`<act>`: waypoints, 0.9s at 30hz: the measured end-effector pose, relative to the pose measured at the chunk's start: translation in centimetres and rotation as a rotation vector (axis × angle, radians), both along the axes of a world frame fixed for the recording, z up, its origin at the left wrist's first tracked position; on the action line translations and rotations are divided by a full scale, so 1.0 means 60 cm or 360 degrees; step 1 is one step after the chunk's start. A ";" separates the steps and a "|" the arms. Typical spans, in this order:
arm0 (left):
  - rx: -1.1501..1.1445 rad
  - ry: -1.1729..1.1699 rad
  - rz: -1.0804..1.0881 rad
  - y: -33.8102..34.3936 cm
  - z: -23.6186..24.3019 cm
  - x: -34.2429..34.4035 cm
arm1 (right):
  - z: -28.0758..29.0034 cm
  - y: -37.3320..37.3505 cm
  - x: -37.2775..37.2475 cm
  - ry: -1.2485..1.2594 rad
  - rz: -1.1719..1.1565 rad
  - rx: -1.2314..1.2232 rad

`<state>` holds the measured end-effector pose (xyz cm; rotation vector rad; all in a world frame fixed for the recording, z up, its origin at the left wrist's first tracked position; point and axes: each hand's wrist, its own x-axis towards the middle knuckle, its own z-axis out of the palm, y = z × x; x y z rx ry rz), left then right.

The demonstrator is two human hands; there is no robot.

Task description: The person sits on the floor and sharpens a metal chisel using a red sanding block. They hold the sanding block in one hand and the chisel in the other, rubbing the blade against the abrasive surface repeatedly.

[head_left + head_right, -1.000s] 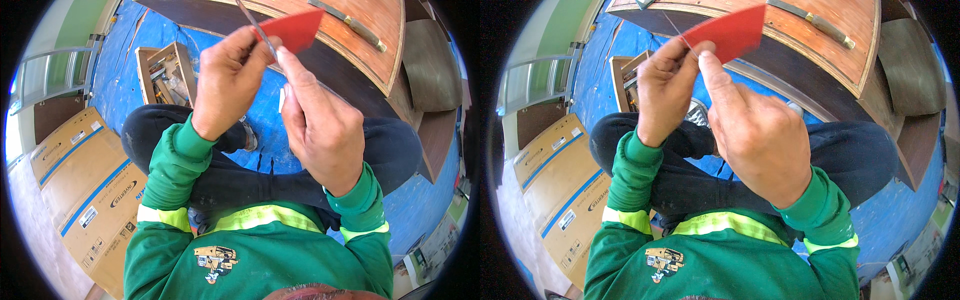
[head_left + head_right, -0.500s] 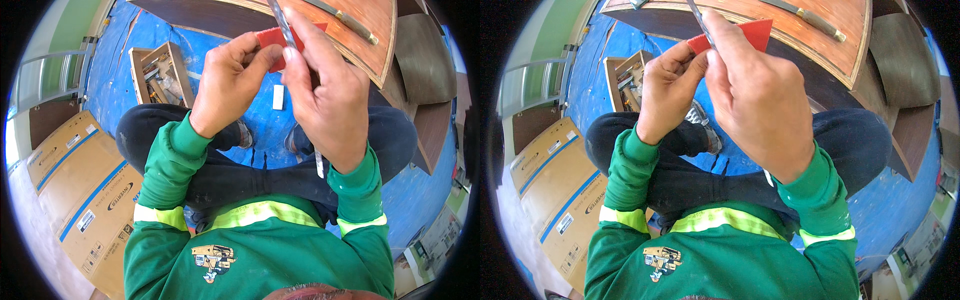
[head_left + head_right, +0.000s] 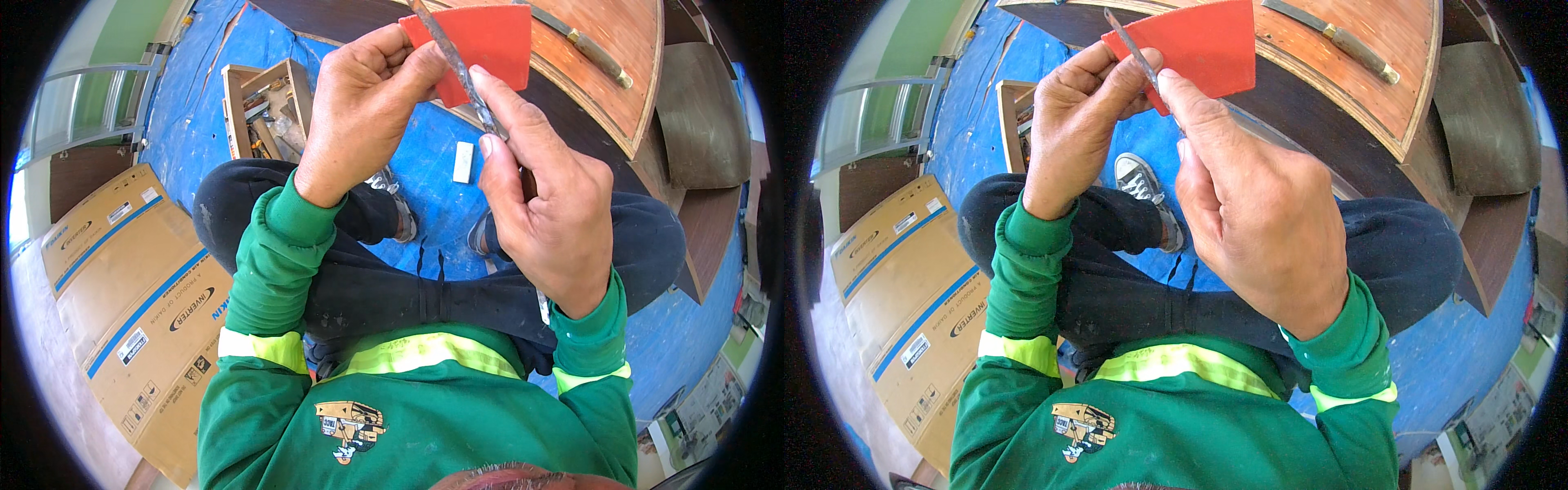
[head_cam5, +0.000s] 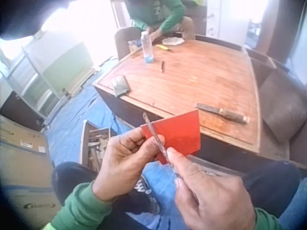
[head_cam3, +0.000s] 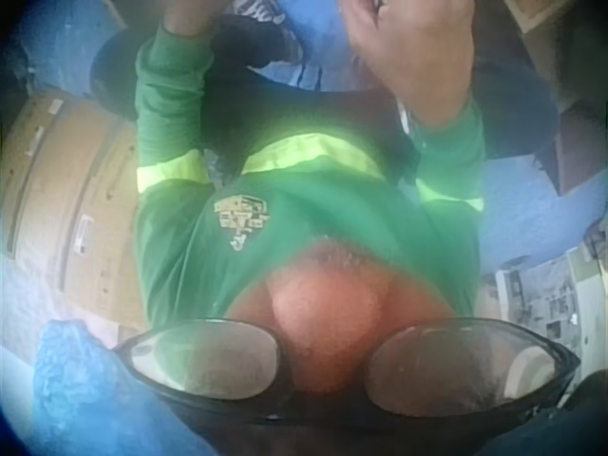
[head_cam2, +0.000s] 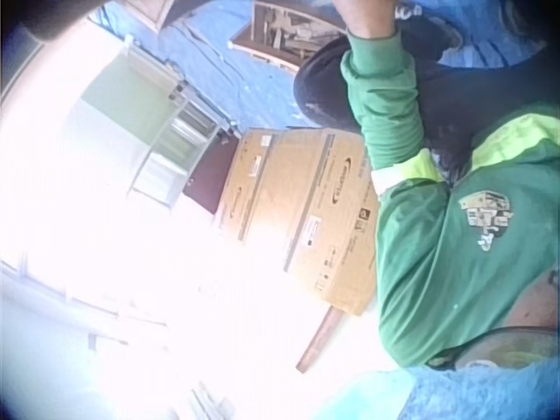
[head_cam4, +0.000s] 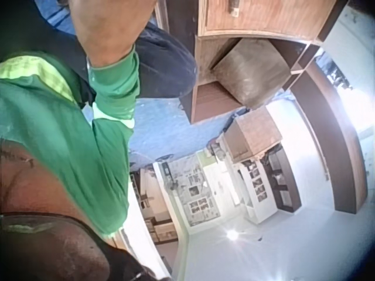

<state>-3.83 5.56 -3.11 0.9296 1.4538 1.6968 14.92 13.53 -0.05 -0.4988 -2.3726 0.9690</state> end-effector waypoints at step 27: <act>0.0034 0.0065 0.0027 0.004 -0.010 -0.001 | -0.004 -0.009 0.000 -0.0025 -0.0043 -0.0008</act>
